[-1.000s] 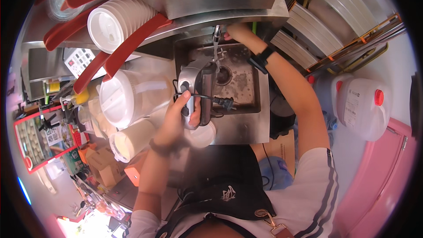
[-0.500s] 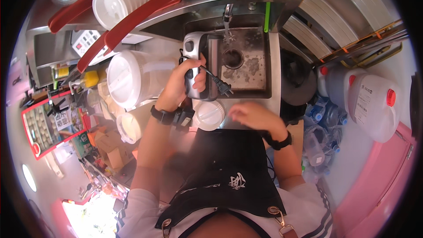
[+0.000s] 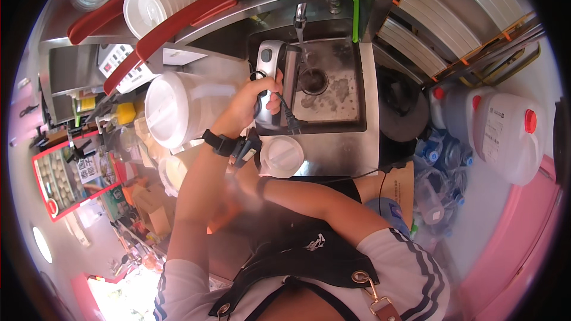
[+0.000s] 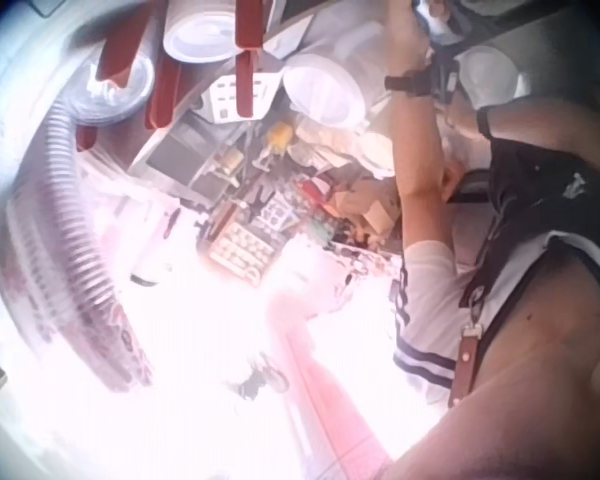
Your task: The person prepares a beverage by using a hand mixer to blend ingredients in a pitcher, rinsing the mixer in a sink, and then placing the covered pitcher into a refrigerator before cleaning the workstation.
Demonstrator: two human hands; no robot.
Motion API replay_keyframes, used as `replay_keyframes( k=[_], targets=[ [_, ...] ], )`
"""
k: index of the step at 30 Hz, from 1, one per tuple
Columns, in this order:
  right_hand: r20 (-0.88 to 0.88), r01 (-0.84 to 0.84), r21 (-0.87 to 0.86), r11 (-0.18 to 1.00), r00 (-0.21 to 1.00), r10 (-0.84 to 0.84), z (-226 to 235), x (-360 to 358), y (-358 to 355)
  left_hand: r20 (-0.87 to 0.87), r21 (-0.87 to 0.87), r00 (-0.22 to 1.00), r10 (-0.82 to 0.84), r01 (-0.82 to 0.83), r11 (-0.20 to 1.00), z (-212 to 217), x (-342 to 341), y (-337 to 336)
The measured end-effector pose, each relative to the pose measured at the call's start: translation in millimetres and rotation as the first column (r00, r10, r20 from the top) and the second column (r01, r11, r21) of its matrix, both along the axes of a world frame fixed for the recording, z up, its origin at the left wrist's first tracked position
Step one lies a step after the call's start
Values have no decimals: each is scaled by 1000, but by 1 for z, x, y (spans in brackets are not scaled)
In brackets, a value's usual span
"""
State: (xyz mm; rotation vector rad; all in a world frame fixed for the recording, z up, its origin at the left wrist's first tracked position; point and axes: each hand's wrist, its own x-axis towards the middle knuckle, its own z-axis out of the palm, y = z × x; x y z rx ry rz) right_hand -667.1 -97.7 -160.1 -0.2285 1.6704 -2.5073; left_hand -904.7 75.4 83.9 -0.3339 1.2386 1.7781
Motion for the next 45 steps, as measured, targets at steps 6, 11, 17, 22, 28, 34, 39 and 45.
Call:
replay_keyframes(
  k=[6,11,17,22,28,34,39,45],
  targets=[
    [-207,40,217,975,978,6,5,-15,6,-123,-68,992,-26,18,998,18,-3,-2],
    [-214,-46,688,724,941,263,80,-35,54,-129,-155,989,-77,56,986,17,-8,-1],
    [79,-283,745,604,937,341,201,-39,121,-54,-102,997,-52,46,994,32,-14,-12],
    [201,-439,709,551,876,438,219,-30,182,-46,-63,992,-115,112,992,29,-21,-15],
    [173,-516,650,557,815,553,249,-31,290,-87,-43,985,-150,147,988,22,-18,-17],
    [292,-531,533,659,846,446,254,-39,360,-107,-12,991,-84,83,996,24,0,-17],
    [273,-520,366,772,853,445,247,-45,392,-141,40,987,-73,79,996,28,8,-23],
    [217,-422,154,894,897,386,238,-57,412,-85,161,996,39,-25,987,34,22,-36]
  ],
)
